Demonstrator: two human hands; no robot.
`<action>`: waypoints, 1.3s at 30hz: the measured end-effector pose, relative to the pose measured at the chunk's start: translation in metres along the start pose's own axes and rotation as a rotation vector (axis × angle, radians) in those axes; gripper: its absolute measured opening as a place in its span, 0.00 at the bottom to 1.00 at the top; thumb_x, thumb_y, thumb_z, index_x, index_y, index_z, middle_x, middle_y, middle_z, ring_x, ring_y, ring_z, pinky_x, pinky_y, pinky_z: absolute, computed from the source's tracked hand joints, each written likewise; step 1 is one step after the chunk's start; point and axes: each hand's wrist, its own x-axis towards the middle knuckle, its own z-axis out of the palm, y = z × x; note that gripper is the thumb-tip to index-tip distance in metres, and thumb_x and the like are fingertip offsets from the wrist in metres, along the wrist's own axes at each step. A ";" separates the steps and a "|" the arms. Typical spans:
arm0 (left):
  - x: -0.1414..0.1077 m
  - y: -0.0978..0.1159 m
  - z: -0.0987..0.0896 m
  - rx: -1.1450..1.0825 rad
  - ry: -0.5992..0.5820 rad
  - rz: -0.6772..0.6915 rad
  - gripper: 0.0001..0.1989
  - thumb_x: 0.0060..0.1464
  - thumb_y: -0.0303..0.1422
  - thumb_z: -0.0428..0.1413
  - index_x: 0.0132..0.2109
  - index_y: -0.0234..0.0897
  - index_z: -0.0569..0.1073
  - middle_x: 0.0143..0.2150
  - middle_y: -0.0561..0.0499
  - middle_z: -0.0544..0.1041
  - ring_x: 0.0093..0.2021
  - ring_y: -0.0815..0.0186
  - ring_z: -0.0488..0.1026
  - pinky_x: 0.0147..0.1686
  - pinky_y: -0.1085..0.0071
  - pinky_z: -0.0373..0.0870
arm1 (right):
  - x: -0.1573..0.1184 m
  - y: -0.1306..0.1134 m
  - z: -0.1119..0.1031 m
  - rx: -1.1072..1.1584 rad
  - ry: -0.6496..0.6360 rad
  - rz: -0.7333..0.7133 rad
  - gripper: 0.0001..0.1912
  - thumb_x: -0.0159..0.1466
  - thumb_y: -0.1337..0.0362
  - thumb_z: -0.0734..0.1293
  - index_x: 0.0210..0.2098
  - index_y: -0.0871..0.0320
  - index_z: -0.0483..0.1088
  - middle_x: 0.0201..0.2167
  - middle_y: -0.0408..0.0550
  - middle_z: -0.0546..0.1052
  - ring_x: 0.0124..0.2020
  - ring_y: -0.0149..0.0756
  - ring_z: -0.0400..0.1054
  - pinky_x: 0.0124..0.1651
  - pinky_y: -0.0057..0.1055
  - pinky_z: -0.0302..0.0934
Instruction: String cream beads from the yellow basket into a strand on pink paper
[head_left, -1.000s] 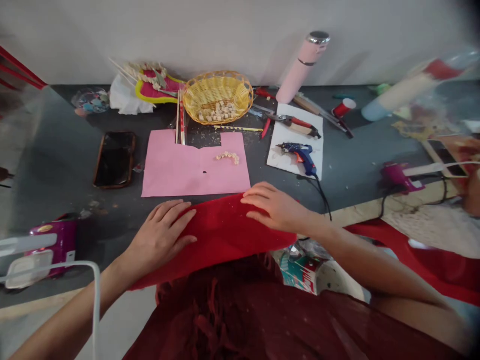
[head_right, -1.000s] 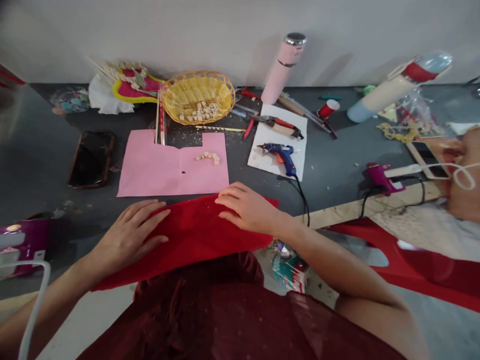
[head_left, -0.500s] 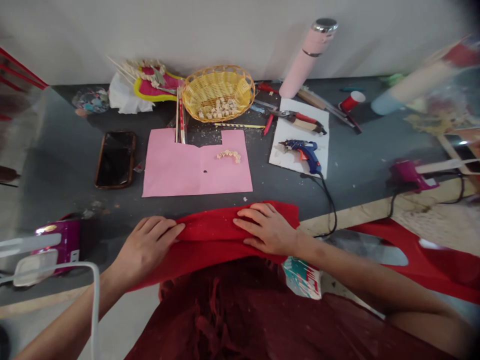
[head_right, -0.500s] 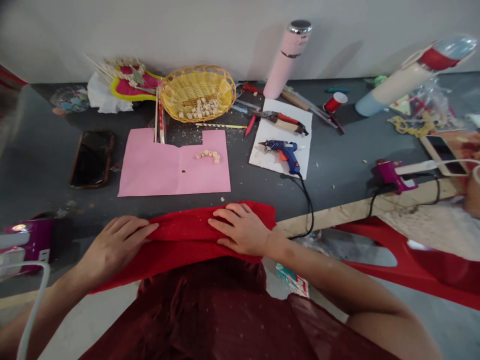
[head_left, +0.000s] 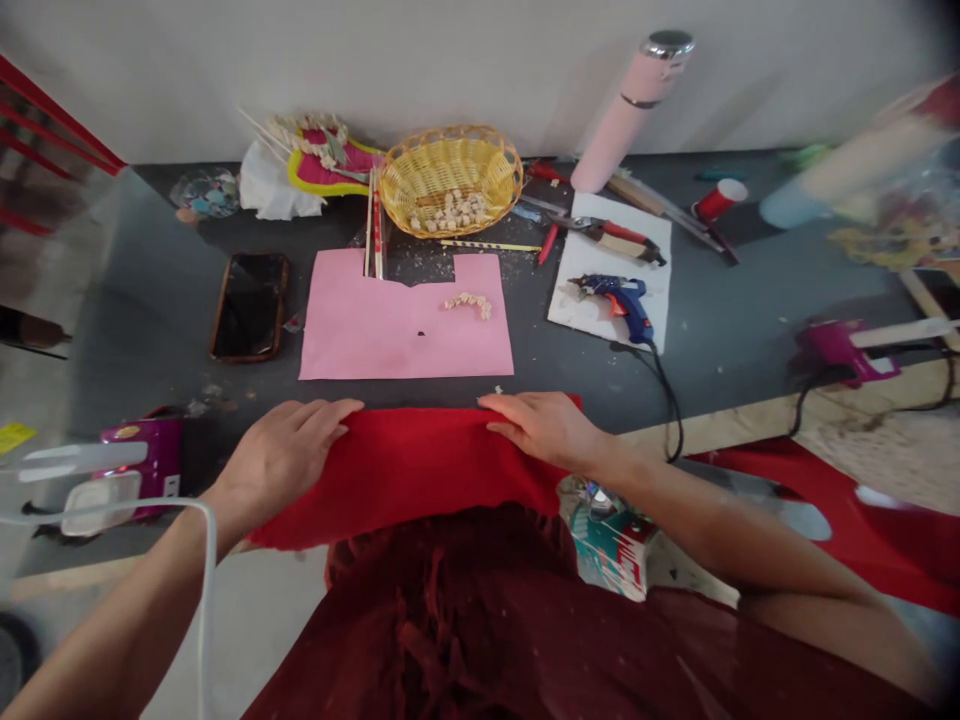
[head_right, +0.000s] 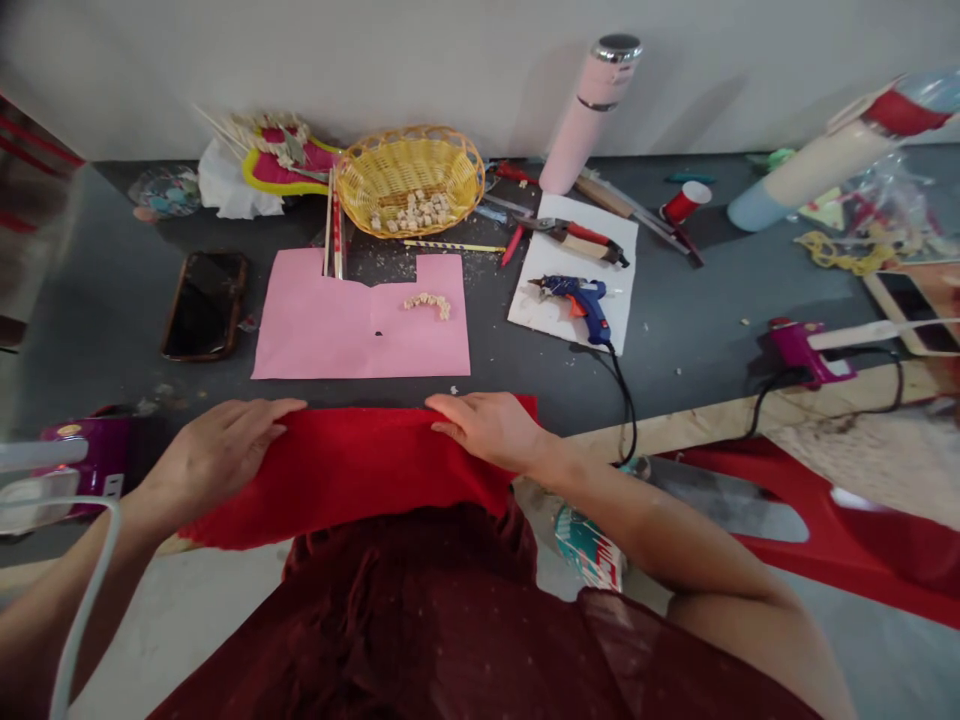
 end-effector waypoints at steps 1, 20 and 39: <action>0.001 -0.001 0.002 0.007 -0.006 -0.023 0.16 0.65 0.29 0.44 0.57 0.33 0.68 0.42 0.44 0.80 0.38 0.60 0.77 0.39 0.64 0.71 | 0.002 0.001 -0.001 0.009 -0.019 0.057 0.19 0.70 0.57 0.60 0.53 0.62 0.68 0.41 0.52 0.81 0.37 0.38 0.75 0.39 0.32 0.69; 0.024 0.048 0.041 -0.039 -0.027 0.124 0.27 0.63 0.40 0.50 0.65 0.33 0.61 0.66 0.38 0.63 0.67 0.50 0.57 0.65 0.49 0.55 | 0.008 -0.016 0.001 0.174 0.046 -0.248 0.11 0.67 0.67 0.62 0.47 0.63 0.72 0.42 0.54 0.75 0.47 0.40 0.65 0.53 0.40 0.66; 0.045 -0.015 0.012 0.296 -0.058 0.028 0.16 0.59 0.21 0.45 0.45 0.34 0.76 0.45 0.39 0.79 0.43 0.54 0.77 0.40 0.60 0.72 | 0.026 0.041 -0.015 -0.212 -0.082 -0.086 0.13 0.67 0.73 0.59 0.46 0.63 0.74 0.45 0.54 0.77 0.45 0.41 0.66 0.47 0.37 0.67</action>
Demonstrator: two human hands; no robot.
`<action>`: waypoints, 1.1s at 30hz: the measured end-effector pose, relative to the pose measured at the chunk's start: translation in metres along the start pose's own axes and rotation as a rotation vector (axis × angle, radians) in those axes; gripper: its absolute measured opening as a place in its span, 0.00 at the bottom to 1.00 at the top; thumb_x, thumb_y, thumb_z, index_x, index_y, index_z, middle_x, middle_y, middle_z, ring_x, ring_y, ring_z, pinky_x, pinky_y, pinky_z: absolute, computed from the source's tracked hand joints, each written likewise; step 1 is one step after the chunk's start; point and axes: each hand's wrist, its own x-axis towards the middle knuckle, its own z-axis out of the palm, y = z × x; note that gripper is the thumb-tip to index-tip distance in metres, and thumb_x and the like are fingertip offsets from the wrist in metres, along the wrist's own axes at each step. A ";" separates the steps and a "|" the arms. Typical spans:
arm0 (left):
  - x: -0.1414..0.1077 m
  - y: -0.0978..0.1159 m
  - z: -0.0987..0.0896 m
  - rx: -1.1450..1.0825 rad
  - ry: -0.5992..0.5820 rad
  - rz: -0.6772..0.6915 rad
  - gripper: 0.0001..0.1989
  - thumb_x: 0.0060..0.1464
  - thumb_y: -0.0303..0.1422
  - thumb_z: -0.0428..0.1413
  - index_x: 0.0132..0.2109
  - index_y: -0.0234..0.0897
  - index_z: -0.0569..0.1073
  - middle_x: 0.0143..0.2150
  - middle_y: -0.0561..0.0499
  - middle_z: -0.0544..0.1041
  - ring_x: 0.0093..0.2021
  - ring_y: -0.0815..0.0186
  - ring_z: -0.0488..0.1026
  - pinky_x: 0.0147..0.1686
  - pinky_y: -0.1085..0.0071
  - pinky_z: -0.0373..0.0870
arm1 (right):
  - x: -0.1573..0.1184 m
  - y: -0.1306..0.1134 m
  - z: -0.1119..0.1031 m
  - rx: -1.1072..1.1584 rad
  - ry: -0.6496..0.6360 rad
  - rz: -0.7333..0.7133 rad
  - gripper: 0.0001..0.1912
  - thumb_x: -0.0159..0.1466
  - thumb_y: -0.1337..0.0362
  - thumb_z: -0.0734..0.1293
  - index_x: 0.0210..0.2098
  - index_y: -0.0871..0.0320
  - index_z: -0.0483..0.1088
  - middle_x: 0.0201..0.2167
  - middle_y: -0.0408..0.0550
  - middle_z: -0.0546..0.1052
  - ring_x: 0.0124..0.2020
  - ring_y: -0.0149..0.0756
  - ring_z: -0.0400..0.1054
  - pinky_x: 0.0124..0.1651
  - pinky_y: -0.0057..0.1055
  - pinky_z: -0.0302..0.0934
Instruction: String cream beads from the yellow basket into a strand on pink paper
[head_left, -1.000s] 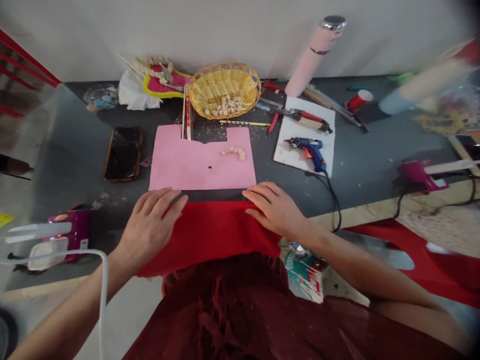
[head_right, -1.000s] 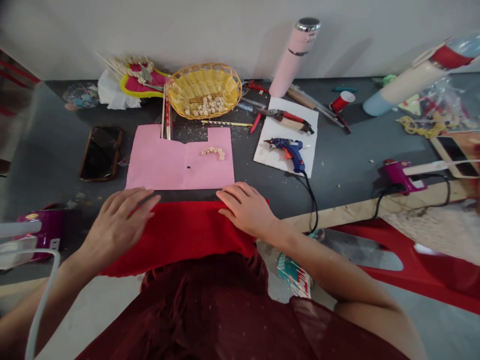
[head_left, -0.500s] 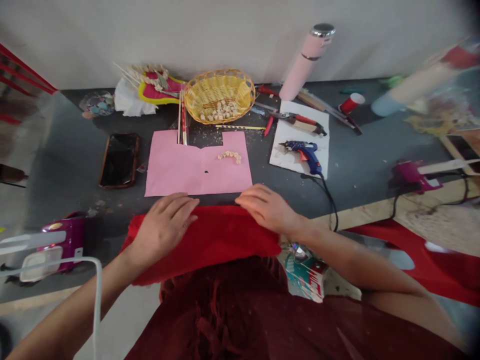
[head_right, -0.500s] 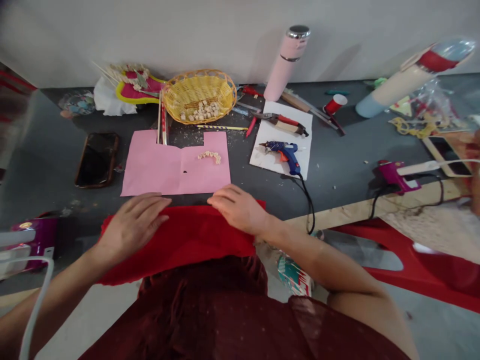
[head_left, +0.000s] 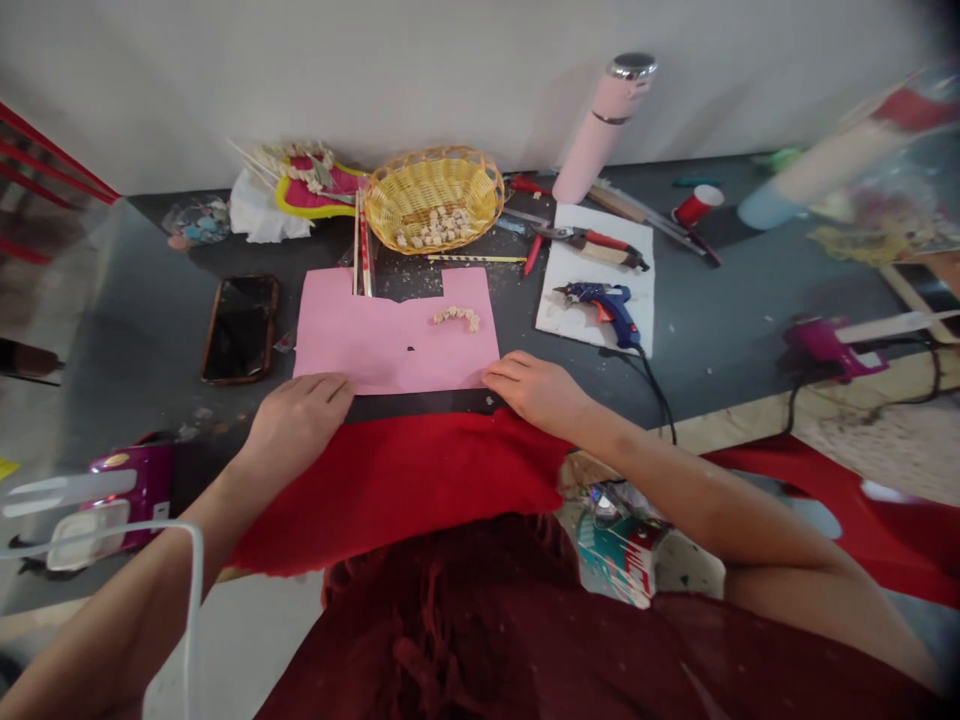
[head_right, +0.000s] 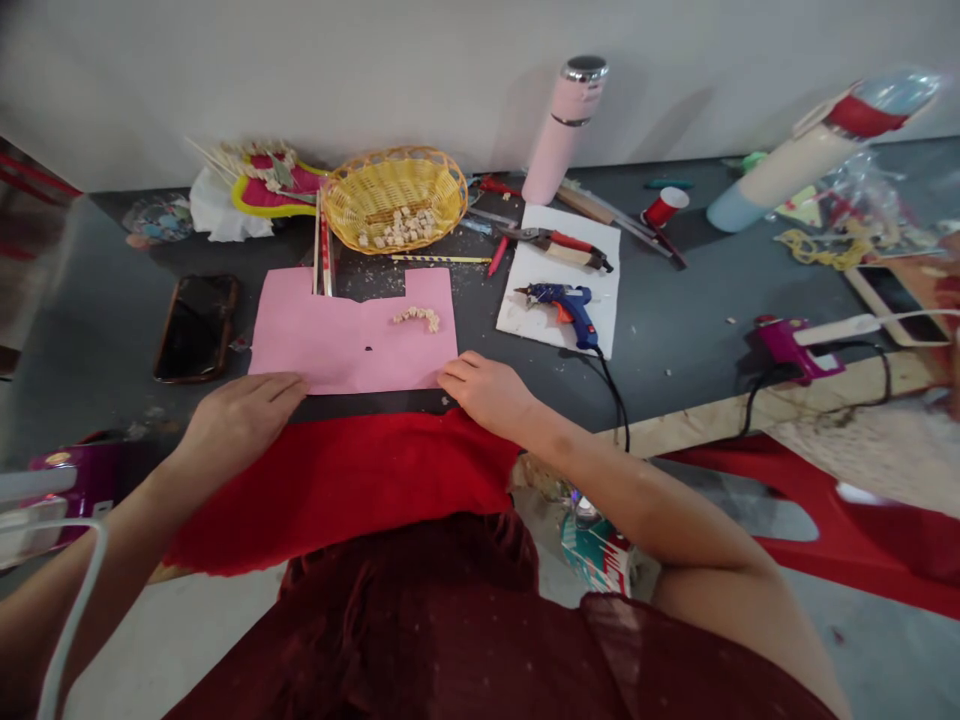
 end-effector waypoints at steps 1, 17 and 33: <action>0.001 0.000 -0.001 0.010 -0.004 0.009 0.15 0.59 0.21 0.45 0.44 0.34 0.76 0.44 0.40 0.80 0.42 0.54 0.77 0.39 0.60 0.72 | 0.001 0.000 -0.001 -0.006 -0.008 0.001 0.13 0.67 0.73 0.59 0.45 0.62 0.74 0.45 0.54 0.77 0.44 0.41 0.66 0.46 0.37 0.67; -0.004 0.016 -0.023 0.041 -0.111 0.095 0.15 0.54 0.17 0.47 0.41 0.33 0.75 0.39 0.41 0.79 0.38 0.54 0.77 0.38 0.58 0.73 | -0.006 -0.001 -0.006 -0.040 -0.062 -0.046 0.12 0.67 0.74 0.59 0.41 0.62 0.75 0.43 0.54 0.77 0.42 0.40 0.67 0.44 0.35 0.66; -0.004 0.032 -0.036 -0.027 -0.176 0.129 0.18 0.53 0.16 0.46 0.44 0.32 0.75 0.42 0.40 0.80 0.41 0.53 0.77 0.40 0.56 0.74 | -0.019 -0.007 -0.016 0.073 -0.019 0.021 0.15 0.68 0.73 0.58 0.46 0.59 0.74 0.46 0.51 0.78 0.45 0.40 0.67 0.48 0.38 0.67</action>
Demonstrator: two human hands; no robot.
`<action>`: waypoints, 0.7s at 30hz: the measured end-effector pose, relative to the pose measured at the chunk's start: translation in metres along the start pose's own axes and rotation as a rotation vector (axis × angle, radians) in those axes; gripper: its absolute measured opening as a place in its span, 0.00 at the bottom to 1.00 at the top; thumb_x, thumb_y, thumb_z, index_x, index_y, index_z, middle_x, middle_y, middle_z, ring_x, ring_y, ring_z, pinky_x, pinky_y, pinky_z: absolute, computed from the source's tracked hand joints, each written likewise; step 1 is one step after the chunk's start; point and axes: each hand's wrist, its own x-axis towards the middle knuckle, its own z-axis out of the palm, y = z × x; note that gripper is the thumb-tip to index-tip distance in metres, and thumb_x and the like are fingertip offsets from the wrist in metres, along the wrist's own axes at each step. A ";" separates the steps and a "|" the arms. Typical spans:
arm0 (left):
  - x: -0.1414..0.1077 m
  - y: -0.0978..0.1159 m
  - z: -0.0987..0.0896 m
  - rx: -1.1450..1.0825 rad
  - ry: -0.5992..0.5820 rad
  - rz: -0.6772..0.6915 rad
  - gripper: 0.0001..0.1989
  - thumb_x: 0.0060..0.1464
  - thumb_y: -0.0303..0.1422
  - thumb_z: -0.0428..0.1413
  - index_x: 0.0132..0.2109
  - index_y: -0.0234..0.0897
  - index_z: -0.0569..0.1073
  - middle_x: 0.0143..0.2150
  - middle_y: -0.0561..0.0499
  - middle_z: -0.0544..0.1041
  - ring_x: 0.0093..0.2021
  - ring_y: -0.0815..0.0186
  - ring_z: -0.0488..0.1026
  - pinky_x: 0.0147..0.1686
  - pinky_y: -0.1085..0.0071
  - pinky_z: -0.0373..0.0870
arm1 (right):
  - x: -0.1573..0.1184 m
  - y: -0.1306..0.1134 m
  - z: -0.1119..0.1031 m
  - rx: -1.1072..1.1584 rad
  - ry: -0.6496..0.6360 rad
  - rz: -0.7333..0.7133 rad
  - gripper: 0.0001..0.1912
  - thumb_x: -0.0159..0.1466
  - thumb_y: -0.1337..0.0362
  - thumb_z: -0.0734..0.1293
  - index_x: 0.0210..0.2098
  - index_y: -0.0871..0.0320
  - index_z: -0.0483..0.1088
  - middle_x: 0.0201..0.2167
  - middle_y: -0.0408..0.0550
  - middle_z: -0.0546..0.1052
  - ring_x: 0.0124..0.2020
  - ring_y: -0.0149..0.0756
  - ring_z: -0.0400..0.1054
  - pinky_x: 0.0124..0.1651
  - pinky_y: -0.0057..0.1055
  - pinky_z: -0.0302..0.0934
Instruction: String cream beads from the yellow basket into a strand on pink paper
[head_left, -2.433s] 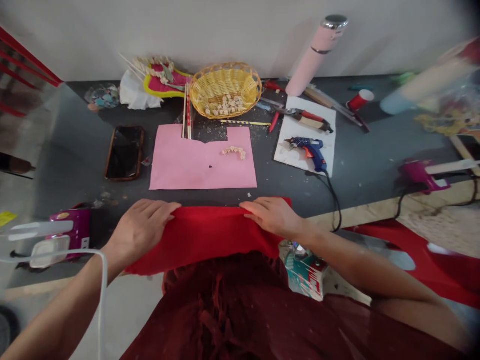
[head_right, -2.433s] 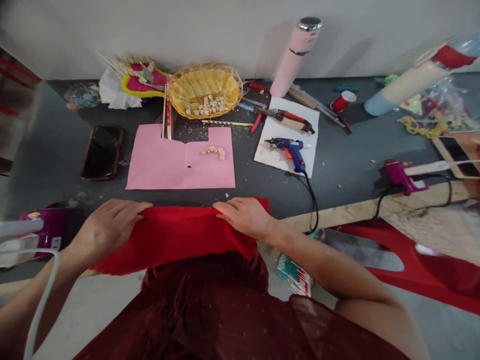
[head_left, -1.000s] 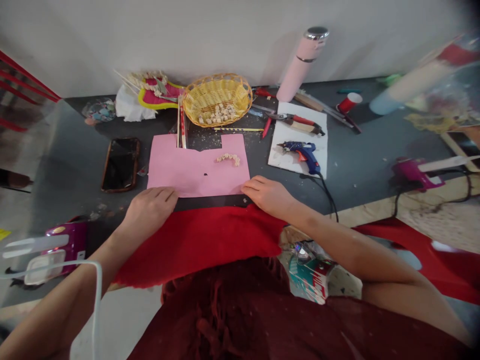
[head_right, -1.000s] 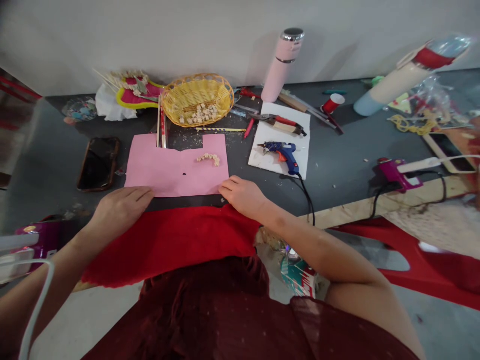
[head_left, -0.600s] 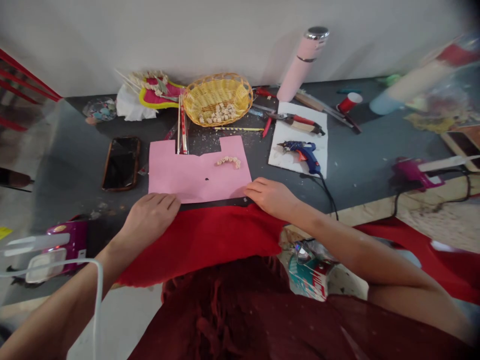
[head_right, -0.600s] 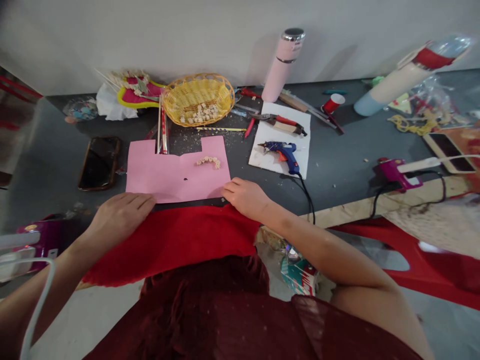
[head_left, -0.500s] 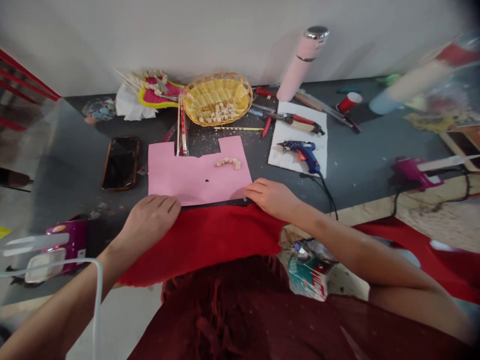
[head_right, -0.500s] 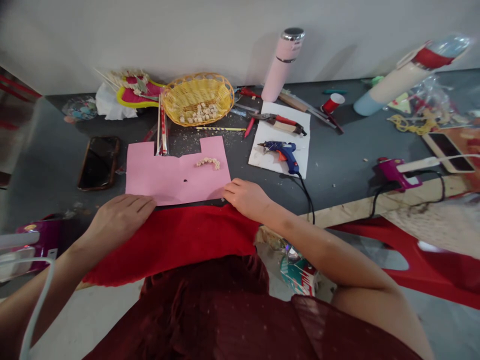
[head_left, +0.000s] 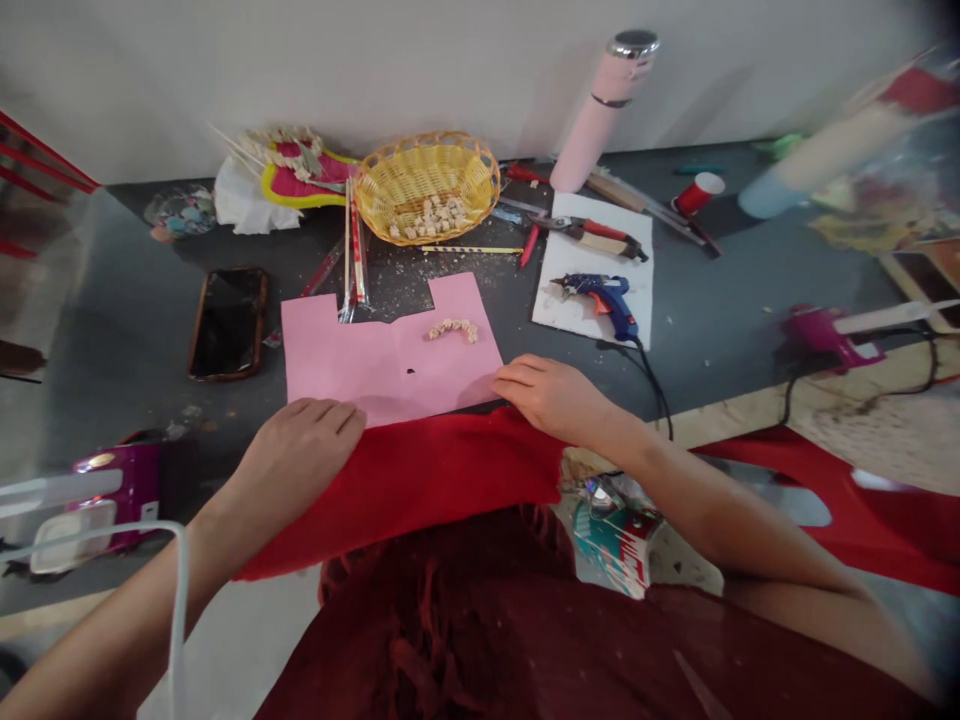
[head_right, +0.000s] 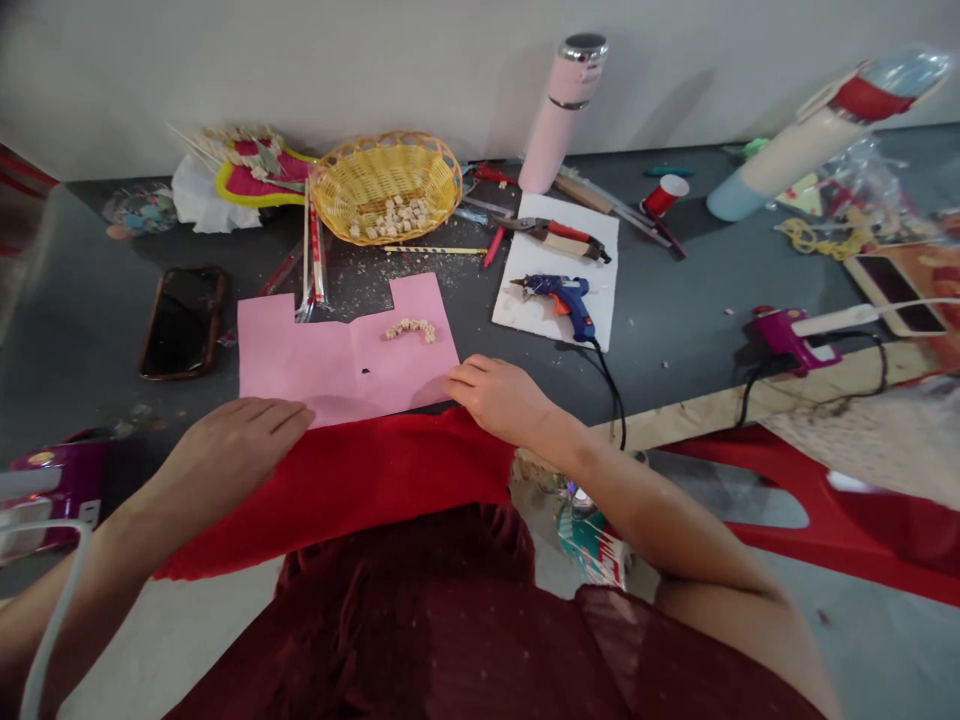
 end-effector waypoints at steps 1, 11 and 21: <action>0.004 0.000 -0.002 -0.006 0.025 -0.006 0.19 0.53 0.16 0.46 0.46 0.32 0.75 0.44 0.40 0.79 0.42 0.53 0.77 0.41 0.56 0.74 | 0.001 -0.003 -0.002 0.010 0.033 0.025 0.15 0.68 0.73 0.58 0.46 0.60 0.74 0.46 0.52 0.77 0.46 0.40 0.67 0.48 0.39 0.67; 0.084 0.005 0.007 -0.152 0.207 -0.032 0.19 0.59 0.20 0.44 0.54 0.31 0.70 0.50 0.40 0.75 0.50 0.54 0.72 0.44 0.60 0.72 | -0.001 -0.038 -0.002 0.211 0.284 0.074 0.14 0.67 0.71 0.59 0.45 0.59 0.75 0.43 0.54 0.77 0.45 0.40 0.69 0.49 0.41 0.69; 0.118 0.006 0.010 -0.379 0.363 -0.229 0.16 0.62 0.30 0.50 0.56 0.34 0.68 0.50 0.41 0.73 0.48 0.58 0.74 0.46 0.62 0.73 | -0.021 -0.040 0.010 0.313 0.402 0.211 0.13 0.66 0.72 0.62 0.49 0.57 0.71 0.43 0.52 0.76 0.44 0.39 0.68 0.48 0.40 0.69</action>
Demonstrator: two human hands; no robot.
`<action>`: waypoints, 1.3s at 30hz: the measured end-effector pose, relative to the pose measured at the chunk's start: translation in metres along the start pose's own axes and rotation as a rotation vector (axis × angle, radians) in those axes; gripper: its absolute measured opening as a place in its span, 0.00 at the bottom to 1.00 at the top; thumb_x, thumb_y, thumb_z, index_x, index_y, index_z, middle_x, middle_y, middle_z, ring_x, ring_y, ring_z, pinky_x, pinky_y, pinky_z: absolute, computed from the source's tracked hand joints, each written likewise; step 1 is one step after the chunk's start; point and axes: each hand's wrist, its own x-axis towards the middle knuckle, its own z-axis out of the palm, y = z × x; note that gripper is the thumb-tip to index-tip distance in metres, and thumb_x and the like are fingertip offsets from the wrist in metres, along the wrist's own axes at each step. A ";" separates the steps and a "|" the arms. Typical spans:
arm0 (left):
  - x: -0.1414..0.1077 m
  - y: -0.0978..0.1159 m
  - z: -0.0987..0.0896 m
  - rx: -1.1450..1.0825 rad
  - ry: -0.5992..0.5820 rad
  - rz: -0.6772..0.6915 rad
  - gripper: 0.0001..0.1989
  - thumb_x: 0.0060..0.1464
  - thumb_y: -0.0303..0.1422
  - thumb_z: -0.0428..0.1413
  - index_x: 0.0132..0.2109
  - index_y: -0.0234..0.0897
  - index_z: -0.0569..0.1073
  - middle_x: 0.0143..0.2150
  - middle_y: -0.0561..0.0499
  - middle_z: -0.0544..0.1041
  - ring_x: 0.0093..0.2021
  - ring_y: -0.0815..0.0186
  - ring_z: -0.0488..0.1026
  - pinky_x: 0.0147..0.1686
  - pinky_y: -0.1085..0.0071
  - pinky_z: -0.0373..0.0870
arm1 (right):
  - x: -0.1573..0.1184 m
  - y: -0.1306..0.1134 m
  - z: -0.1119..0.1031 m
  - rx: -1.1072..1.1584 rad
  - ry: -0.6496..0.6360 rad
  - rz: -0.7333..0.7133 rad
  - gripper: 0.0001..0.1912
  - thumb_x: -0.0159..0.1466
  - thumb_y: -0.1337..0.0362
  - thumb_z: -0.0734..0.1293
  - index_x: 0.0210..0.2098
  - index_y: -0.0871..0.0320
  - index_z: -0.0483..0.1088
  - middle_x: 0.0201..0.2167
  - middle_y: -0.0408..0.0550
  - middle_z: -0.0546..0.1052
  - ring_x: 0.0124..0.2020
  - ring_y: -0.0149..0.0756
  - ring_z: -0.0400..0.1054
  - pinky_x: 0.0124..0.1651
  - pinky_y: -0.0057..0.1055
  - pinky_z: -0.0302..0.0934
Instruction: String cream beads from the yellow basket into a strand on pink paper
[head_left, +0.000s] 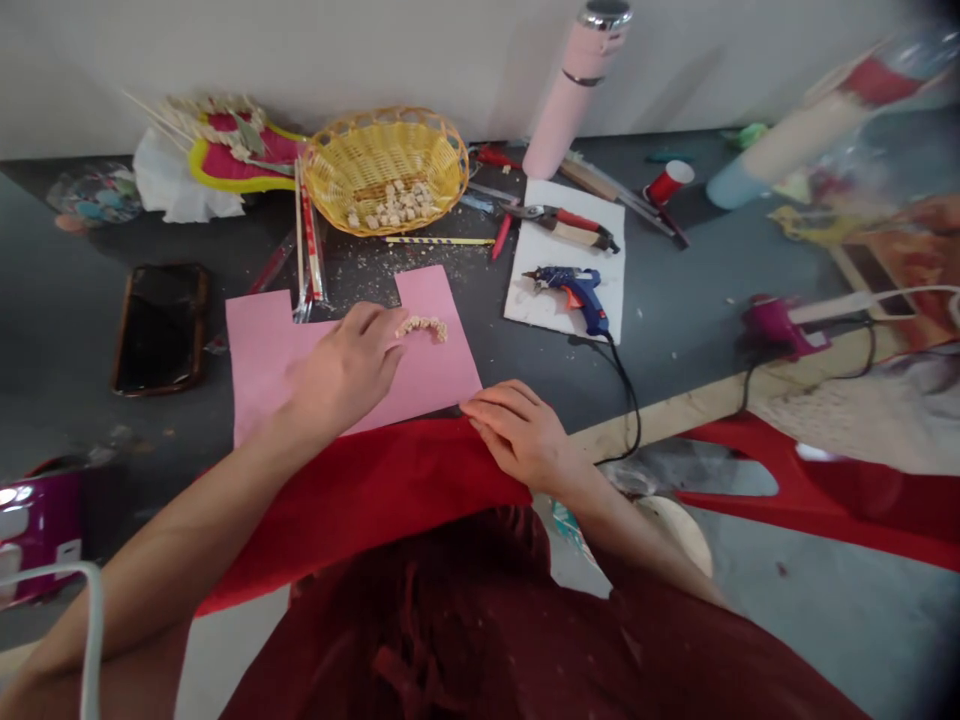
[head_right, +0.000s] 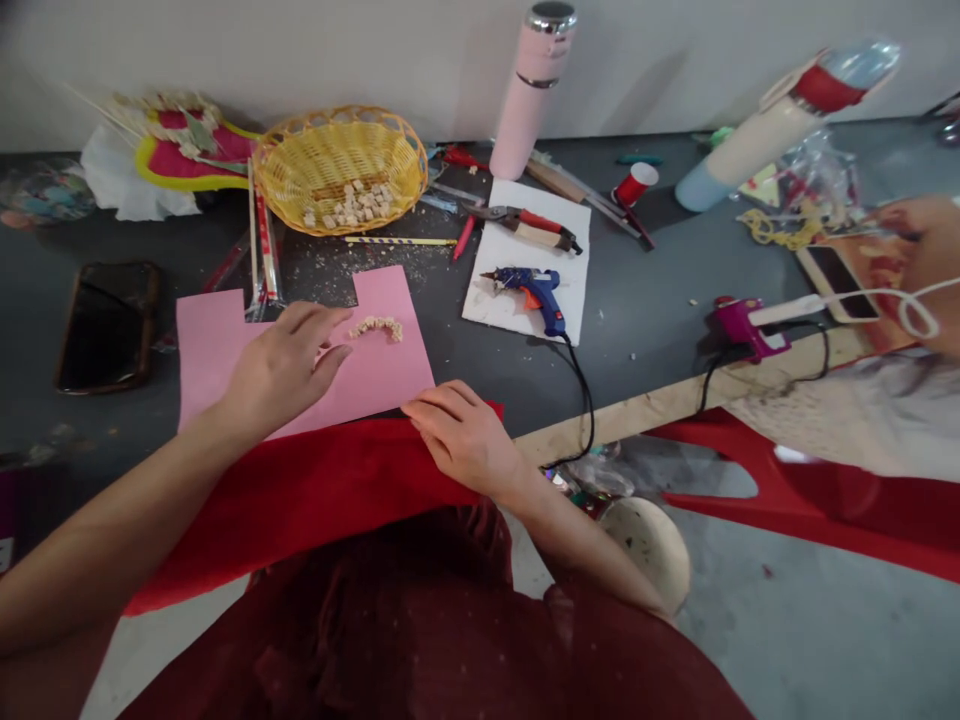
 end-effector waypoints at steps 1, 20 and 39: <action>0.001 0.003 0.001 -0.043 0.030 -0.011 0.17 0.62 0.30 0.50 0.57 0.35 0.67 0.51 0.42 0.72 0.47 0.59 0.74 0.47 0.63 0.73 | -0.002 0.003 -0.004 -0.027 0.017 0.028 0.14 0.66 0.71 0.62 0.49 0.57 0.71 0.43 0.52 0.76 0.43 0.39 0.68 0.48 0.40 0.69; -0.006 -0.001 0.039 -0.120 0.423 0.355 0.24 0.56 0.21 0.52 0.59 0.40 0.67 0.50 0.43 0.74 0.48 0.59 0.73 0.48 0.62 0.73 | 0.015 0.142 -0.089 -0.418 0.142 0.670 0.16 0.63 0.65 0.60 0.48 0.58 0.70 0.47 0.58 0.74 0.38 0.43 0.71 0.46 0.43 0.66; -0.005 -0.003 0.038 -0.196 0.360 0.365 0.22 0.56 0.19 0.50 0.56 0.38 0.68 0.50 0.44 0.76 0.50 0.59 0.74 0.49 0.60 0.74 | -0.023 0.134 -0.070 -0.659 0.149 0.449 0.16 0.66 0.64 0.58 0.47 0.62 0.73 0.46 0.59 0.77 0.47 0.47 0.71 0.53 0.44 0.66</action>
